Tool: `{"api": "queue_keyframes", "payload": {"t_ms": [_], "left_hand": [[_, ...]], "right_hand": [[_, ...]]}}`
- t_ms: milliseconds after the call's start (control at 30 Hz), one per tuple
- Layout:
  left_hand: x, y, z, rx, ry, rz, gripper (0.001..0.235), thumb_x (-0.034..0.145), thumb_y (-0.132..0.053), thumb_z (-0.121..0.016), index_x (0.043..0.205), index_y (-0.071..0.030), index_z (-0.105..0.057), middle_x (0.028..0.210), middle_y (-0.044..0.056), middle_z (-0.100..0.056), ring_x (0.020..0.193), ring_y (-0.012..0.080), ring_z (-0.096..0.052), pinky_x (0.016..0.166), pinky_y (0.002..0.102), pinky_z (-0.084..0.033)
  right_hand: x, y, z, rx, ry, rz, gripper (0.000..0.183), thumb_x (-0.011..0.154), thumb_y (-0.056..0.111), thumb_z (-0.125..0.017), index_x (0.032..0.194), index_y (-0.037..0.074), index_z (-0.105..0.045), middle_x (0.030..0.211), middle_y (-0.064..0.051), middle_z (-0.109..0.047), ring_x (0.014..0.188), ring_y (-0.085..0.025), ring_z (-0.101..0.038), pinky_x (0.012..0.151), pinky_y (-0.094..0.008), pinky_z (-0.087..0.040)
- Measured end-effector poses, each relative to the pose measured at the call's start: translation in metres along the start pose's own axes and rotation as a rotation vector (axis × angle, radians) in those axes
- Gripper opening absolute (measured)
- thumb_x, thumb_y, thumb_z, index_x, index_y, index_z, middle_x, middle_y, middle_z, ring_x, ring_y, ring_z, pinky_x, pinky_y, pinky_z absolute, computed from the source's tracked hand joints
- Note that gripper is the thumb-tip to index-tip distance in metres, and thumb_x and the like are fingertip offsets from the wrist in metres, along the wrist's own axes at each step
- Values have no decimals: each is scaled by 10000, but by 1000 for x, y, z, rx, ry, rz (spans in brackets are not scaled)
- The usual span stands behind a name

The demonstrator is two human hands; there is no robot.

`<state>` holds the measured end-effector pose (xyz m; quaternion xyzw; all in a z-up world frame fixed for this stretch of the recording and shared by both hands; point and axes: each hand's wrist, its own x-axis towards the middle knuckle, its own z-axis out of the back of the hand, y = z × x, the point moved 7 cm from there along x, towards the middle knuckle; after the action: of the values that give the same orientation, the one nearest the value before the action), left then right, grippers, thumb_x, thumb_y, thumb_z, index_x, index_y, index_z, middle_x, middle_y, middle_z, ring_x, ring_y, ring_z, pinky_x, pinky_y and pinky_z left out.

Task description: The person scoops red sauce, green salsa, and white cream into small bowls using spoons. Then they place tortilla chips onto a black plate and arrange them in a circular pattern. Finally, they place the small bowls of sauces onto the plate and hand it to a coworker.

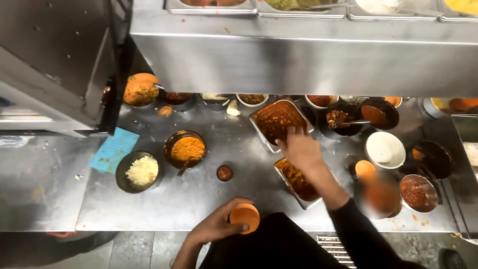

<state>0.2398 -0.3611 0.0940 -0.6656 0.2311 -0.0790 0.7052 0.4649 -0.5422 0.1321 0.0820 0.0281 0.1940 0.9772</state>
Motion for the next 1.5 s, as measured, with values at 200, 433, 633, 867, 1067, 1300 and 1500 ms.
{"api": "queue_keyframes", "payload": {"t_ms": [200,433,633,867,1067,1300,1500], "left_hand": [[27,7,-12,-232,141,127,922,755,-33,-807,1559,-133,-367,1413,62,-540,1335,181,-523,1102,337,-474],[51,-10,-1,-233,-165,33,920,703,-1,-833,1521,-91,-421,1435,65,-536,1359,189,-503,1121,320,-403],[82,-12,3,-182,-429,31,887,715,-71,-867,1485,-95,-427,1365,65,-560,1291,170,-540,1061,318,-454],[117,-3,7,-148,-654,-44,826,745,-102,-873,1443,-52,-433,1272,75,-621,1192,161,-605,992,304,-502],[144,-23,13,57,-796,-94,904,721,-194,-894,1457,-29,-397,1281,114,-631,1190,199,-632,1021,329,-506],[137,-46,16,435,-950,-71,910,652,-218,-943,1416,-37,-484,1343,187,-574,1267,362,-518,1044,432,-455],[151,-46,19,540,-921,-224,907,689,-222,-926,1435,4,-462,1366,192,-555,1278,380,-493,1076,451,-427]], "right_hand": [[41,-79,-33,12,392,81,246,858,233,-652,1063,129,-738,1032,-118,-727,939,-285,-722,838,-442,-576],[38,-98,-2,-365,298,164,155,900,146,-592,962,107,-729,926,-131,-753,891,-306,-747,808,-465,-591],[14,-87,14,-185,342,25,402,1109,319,-494,889,84,-735,888,-159,-751,856,-349,-726,790,-492,-563],[17,-110,32,-342,99,134,80,835,115,-663,883,92,-723,873,-133,-750,817,-300,-744,668,-451,-585],[39,-87,-26,-152,371,282,140,889,122,-643,836,43,-746,864,-168,-737,779,-312,-728,693,-426,-568],[24,-151,-50,845,421,-68,196,944,217,-674,893,29,-695,639,-70,-595,476,-129,-502,450,-304,-366],[-17,-174,-41,1153,382,-358,193,955,228,-673,909,40,-681,606,-15,-543,436,-58,-379,397,-248,-268]]}}
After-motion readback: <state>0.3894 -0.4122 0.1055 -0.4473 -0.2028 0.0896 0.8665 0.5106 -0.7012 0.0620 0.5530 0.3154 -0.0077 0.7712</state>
